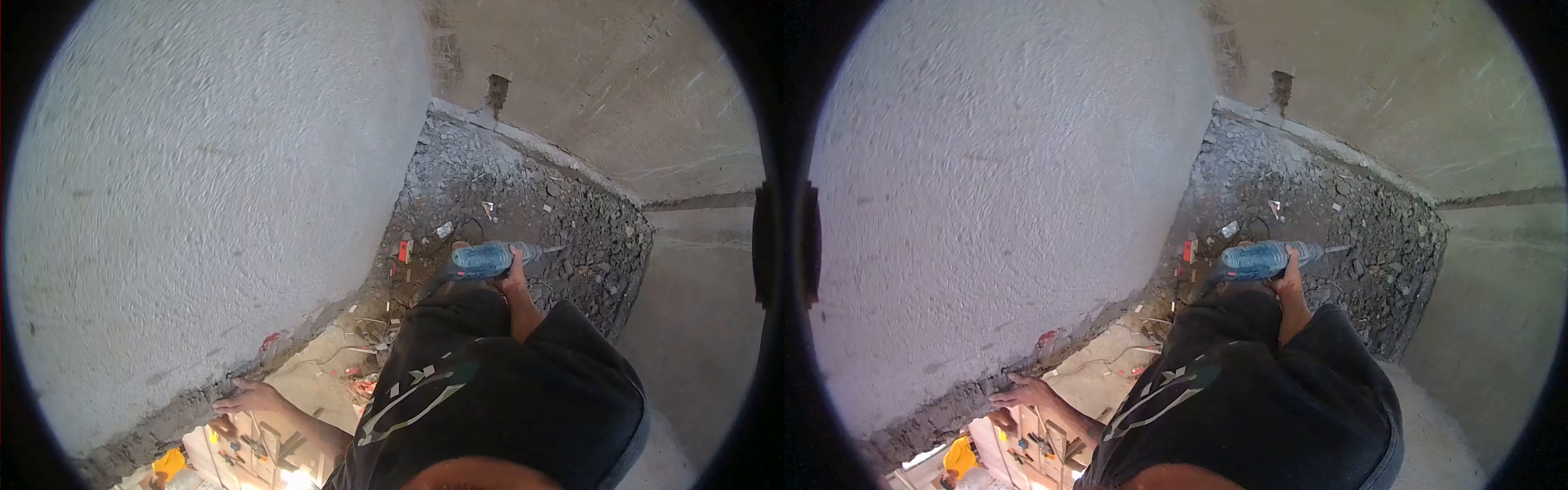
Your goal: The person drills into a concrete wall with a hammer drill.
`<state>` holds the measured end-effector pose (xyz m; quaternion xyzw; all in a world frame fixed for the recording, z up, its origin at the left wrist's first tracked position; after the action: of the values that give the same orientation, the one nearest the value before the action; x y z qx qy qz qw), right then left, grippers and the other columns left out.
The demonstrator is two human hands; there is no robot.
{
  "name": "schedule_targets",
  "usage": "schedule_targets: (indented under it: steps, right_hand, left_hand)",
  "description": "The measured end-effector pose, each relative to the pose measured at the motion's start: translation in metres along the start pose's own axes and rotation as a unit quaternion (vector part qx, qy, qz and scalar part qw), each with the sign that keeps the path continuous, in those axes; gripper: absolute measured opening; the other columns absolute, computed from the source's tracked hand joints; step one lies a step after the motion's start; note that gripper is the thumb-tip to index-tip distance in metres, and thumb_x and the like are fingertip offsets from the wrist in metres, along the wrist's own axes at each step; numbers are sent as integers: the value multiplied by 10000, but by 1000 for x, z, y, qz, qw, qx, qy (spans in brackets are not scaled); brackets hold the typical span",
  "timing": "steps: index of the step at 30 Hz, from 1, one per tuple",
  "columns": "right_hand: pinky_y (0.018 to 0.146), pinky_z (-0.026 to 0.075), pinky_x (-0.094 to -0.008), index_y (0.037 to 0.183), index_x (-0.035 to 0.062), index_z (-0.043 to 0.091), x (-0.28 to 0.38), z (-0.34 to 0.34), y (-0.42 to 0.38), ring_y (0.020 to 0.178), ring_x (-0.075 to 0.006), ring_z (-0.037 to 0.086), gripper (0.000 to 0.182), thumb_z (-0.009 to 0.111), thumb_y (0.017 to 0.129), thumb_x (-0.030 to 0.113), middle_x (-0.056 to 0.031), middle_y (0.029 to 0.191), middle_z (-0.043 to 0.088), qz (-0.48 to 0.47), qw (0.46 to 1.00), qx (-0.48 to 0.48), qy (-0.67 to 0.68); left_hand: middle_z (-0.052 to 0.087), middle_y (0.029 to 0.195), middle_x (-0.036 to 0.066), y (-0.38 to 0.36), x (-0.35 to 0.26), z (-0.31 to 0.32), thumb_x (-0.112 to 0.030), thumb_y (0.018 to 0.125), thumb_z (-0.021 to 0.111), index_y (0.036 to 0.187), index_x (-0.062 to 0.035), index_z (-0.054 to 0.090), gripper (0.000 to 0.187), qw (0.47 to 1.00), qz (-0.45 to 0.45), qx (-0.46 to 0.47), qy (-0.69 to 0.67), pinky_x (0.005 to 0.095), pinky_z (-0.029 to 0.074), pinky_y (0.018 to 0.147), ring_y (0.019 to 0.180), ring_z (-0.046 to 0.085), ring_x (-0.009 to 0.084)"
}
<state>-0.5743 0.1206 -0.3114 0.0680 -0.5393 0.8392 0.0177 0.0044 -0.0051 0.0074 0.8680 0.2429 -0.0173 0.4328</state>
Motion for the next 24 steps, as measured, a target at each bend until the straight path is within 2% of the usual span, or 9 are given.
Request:
schedule_targets:
  steps: [2,3,11,17,18,20,22,23,24]
  right_hand:
    - [995,321,-588,1318,175,543,-23,18,-11,1207,-300,521,763,656,734,652,-88,1332,567,-5,995,-102,-9]
    - [995,321,-588,1318,175,543,83,13,2,1207,-300,521,763,656,734,652,-88,1332,567,-51,992,-114,-24]
    - [918,385,-605,1276,164,570,110,70,5,1157,-340,554,709,615,766,655,-97,1284,600,-20,999,23,-41]
    - [1016,332,-721,1307,115,561,128,112,-26,1189,-390,562,749,592,783,650,-130,1294,601,-47,995,83,35]
    - [1016,332,-721,1307,115,561,130,109,-23,1189,-390,562,749,592,783,650,-130,1294,601,-47,995,73,46]
    - [1013,375,-680,1292,102,567,132,104,-19,1154,-377,586,723,586,800,632,-134,1243,626,-33,997,62,31]
    - [1010,403,-645,1280,98,571,129,96,-21,1129,-364,602,703,593,805,615,-133,1210,639,-41,997,43,47]
    - [1007,431,-610,1269,94,574,129,91,-21,1104,-351,618,682,599,809,597,-133,1178,652,-50,997,32,57]
    - [1007,431,-610,1269,94,574,127,85,-21,1104,-351,618,682,599,809,597,-133,1178,652,-50,997,24,57]
  left_hand:
    - [23,1577,350,30,22,-17,-629,943,494,1547,46,30,1017,1000,-5,12,19,576,253,1168,1471,74,501]
    - [23,1577,350,-45,-19,15,-629,943,494,1547,46,30,1017,998,-39,42,-4,576,253,1168,1471,74,501]
    - [82,1567,366,-10,14,17,-634,918,538,1520,101,43,1071,997,38,-3,72,593,234,1172,1471,87,506]
    - [322,1434,364,-17,23,51,-628,867,643,1454,149,162,1086,997,35,-58,-24,596,350,1089,1292,418,480]
    - [383,1403,347,-40,-12,57,-569,892,646,1446,136,209,997,997,-21,-13,-70,597,357,1083,1256,457,481]
    - [497,1358,278,-72,-17,83,-365,950,601,1413,81,359,687,962,-5,274,5,546,419,1032,1207,527,430]
    - [617,1228,163,-146,7,143,-218,978,540,1299,9,559,393,875,8,484,-20,442,491,920,1072,595,301]
    - [683,1114,99,-207,-29,170,-216,974,526,1210,-22,656,332,868,-56,466,-163,390,508,853,950,630,226]
    - [676,1103,83,-234,-86,166,-212,985,509,1233,-23,647,341,789,-92,575,-198,368,493,845,944,607,204]
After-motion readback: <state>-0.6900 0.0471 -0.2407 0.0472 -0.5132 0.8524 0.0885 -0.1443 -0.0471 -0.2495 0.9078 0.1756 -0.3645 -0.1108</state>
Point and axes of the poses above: each hand's wrist, its own y-axis towards the middle knuckle, its own z-axis out of the palm, x = y × z, the point moved 1 cm from there along y, towards the middle knuckle
